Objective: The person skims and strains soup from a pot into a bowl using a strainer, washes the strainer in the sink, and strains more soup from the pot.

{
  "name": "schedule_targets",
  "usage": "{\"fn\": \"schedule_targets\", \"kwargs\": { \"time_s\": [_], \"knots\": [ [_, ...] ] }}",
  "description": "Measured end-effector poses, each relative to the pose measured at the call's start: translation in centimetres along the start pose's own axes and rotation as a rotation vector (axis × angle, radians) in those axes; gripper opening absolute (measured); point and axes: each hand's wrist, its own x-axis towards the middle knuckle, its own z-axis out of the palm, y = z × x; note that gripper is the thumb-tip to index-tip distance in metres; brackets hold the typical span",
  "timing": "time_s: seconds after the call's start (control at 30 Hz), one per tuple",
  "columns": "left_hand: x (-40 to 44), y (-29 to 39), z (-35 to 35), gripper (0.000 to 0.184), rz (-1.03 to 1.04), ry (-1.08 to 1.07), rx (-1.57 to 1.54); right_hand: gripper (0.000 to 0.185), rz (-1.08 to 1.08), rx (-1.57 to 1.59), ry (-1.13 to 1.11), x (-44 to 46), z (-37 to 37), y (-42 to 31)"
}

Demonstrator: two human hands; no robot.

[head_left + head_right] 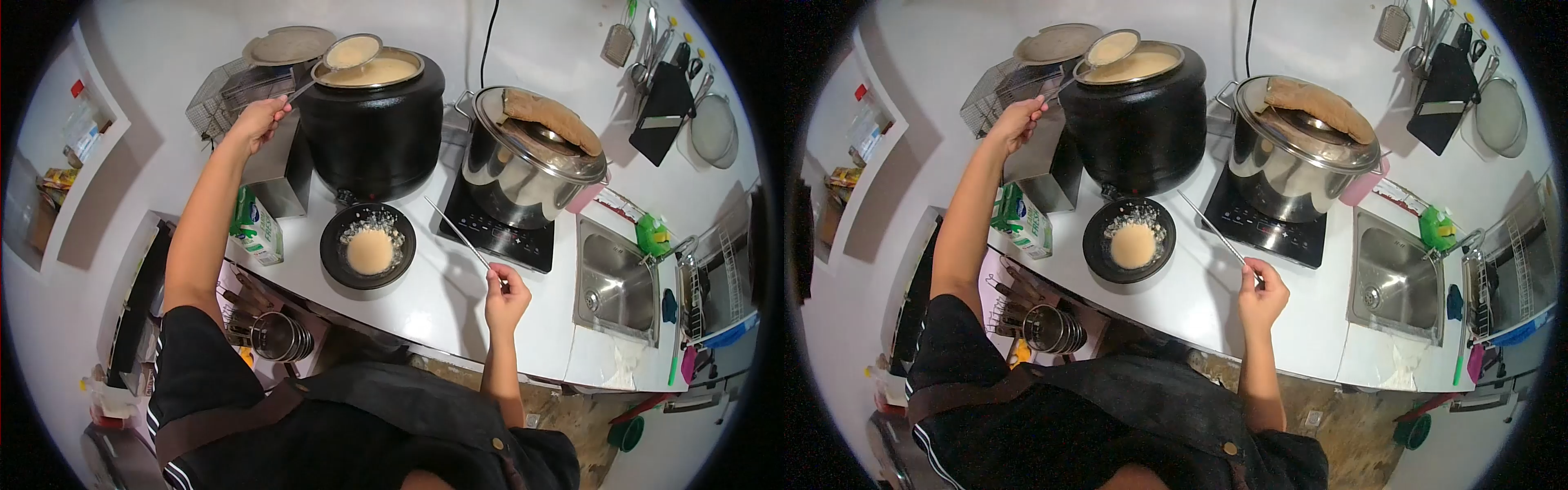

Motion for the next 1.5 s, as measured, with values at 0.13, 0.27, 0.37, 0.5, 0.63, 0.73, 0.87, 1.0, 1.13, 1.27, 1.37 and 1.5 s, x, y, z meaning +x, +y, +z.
{"fn": "schedule_targets", "kwargs": {
  "time_s": [0.13,0.27,0.37,0.5,0.63,0.73,0.87,1.0,1.13,1.27,1.37,1.5],
  "knots": [
    [-0.1,-0.4,0.5,0.025,0.031,-0.009,-0.026,0.009,0.039,-0.055,0.020,-2.0,-2.6,0.4],
    [1.3,-0.2,-0.1,0.024,0.071,-0.039,-0.038,0.010,0.019,-0.045,0.103,-4.3,-4.6,1.7],
    [1.8,0.9,-0.8,0.025,0.119,-0.076,-0.046,0.010,0.106,-0.136,0.151,-6.9,-6.4,0.7],
    [3.2,1.7,-0.4,0.025,0.177,-0.065,-0.080,0.011,0.176,-0.252,0.221,-10.7,-7.6,0.4],
    [5.1,1.4,0.1,0.020,0.008,-0.124,-0.299,0.009,0.263,-0.369,0.189,-13.0,-8.7,-1.8],
    [4.4,1.7,0.9,0.019,-0.031,-0.140,-0.397,0.010,0.190,-0.324,0.207,-14.3,-10.1,-0.6],
    [1.2,4.3,3.1,0.019,0.058,-0.184,-0.411,0.011,0.238,-0.324,0.198,-14.4,-12.0,-0.6],
    [-2.5,7.1,7.9,0.022,0.190,-0.333,-0.438,0.011,0.148,-0.285,0.235,-14.0,-14.8,1.5],
    [-9.3,10.5,18.4,0.026,0.185,-0.500,-0.530,0.011,0.098,-0.266,0.287,-13.7,-19.4,2.7],
    [-15.7,9.7,31.8,0.027,0.277,-0.546,-0.424,0.011,0.161,-0.236,0.280,-13.9,-27.2,3.6],
    [-21.4,7.5,42.5,0.023,0.179,-0.634,-0.386,0.010,0.223,-0.301,0.314,-15.1,-33.9,5.2],
    [-22.0,0.1,56.0,0.023,0.386,-0.594,-0.020,0.010,0.353,-0.398,0.462,-18.2,-42.9,7.4]
  ]
}}
